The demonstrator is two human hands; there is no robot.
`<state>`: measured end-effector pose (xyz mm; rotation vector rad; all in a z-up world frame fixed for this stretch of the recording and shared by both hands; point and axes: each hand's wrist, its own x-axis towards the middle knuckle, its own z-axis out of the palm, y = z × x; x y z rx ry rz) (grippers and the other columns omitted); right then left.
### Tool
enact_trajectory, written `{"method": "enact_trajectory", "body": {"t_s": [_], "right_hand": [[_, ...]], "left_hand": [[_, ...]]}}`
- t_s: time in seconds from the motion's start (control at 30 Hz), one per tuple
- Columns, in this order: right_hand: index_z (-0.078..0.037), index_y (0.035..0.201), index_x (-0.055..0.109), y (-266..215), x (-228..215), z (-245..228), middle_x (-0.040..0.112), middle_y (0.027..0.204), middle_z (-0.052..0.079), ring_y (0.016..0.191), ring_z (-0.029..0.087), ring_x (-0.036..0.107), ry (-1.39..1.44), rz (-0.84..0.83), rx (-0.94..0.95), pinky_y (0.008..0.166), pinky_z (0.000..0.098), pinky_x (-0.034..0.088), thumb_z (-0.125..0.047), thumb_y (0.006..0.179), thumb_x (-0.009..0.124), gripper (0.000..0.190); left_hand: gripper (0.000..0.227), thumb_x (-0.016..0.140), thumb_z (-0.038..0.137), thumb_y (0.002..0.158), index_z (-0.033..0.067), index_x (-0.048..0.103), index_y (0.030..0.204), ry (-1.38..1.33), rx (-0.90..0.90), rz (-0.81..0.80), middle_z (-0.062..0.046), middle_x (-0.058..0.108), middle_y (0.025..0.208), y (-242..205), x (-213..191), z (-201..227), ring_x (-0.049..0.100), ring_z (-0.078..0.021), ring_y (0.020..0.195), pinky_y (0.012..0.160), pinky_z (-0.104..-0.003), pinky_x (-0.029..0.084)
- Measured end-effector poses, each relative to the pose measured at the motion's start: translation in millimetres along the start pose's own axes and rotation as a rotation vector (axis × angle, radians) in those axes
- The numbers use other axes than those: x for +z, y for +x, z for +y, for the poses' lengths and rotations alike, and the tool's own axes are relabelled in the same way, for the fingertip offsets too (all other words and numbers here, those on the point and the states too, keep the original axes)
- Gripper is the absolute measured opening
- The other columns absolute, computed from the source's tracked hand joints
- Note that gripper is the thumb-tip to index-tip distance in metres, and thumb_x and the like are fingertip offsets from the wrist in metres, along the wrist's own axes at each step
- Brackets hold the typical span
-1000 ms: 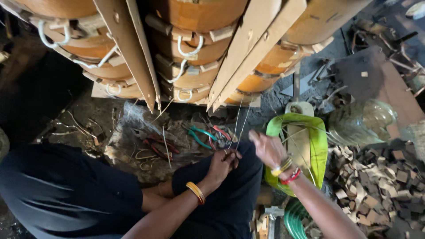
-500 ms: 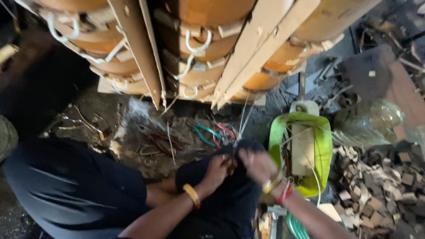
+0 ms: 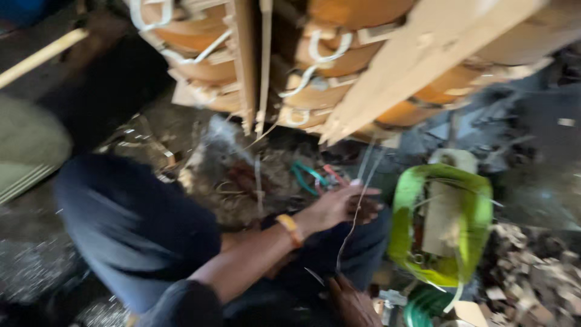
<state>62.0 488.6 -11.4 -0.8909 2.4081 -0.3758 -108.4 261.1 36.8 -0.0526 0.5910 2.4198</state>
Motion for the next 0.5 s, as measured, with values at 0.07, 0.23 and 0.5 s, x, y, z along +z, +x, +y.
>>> {"method": "enact_trajectory", "body": {"t_s": [0.07, 0.23, 0.5], "right_hand": [[-0.009, 0.125, 0.057, 11.8, -9.0, -11.8, 0.065, 0.11, 0.019, 0.095, 0.04, 0.065, -0.069, 0.155, -0.173, 0.078, 0.0475, 0.05, -0.031, 0.079, 0.073, 0.054], [-0.009, 0.112, 0.065, 98.8, -37.3, -1.1, 0.065, 0.11, 0.016, 0.102, 0.035, 0.063, -0.072, 0.188, 0.013, 0.09, 0.0425, 0.051, -0.013, 0.084, 0.061, 0.028], [-0.011, 0.12, 0.063, 313.0, -26.5, -13.0, 0.066, 0.114, 0.016, 0.104, 0.035, 0.063, -0.485, 0.434, 0.32, 0.091, 0.0475, 0.051, -0.019, 0.097, 0.052, 0.027]], "left_hand": [[0.045, 0.056, 0.034, 0.114, 0.0007, 0.062, 0.144, -0.002, 0.144, 0.024, -0.006, 0.069, 0.103, 9.5, 4.0, -6.5, 0.067, -0.0166, 0.088, 0.081, -0.034, 0.056], [0.031, 0.061, 0.028, 0.112, 0.0016, 0.073, 0.121, 0.098, 0.237, 0.314, 0.006, 0.042, 0.074, 7.3, -24.6, -12.2, 0.038, -0.0062, 0.057, 0.049, -0.025, 0.03], [0.034, 0.069, 0.044, 0.09, 0.0129, 0.079, 0.082, 1.488, 0.675, 1.263, -0.011, 0.069, 0.088, 15.2, -16.3, 8.6, 0.057, -0.0294, 0.092, 0.083, -0.046, 0.041]]}}
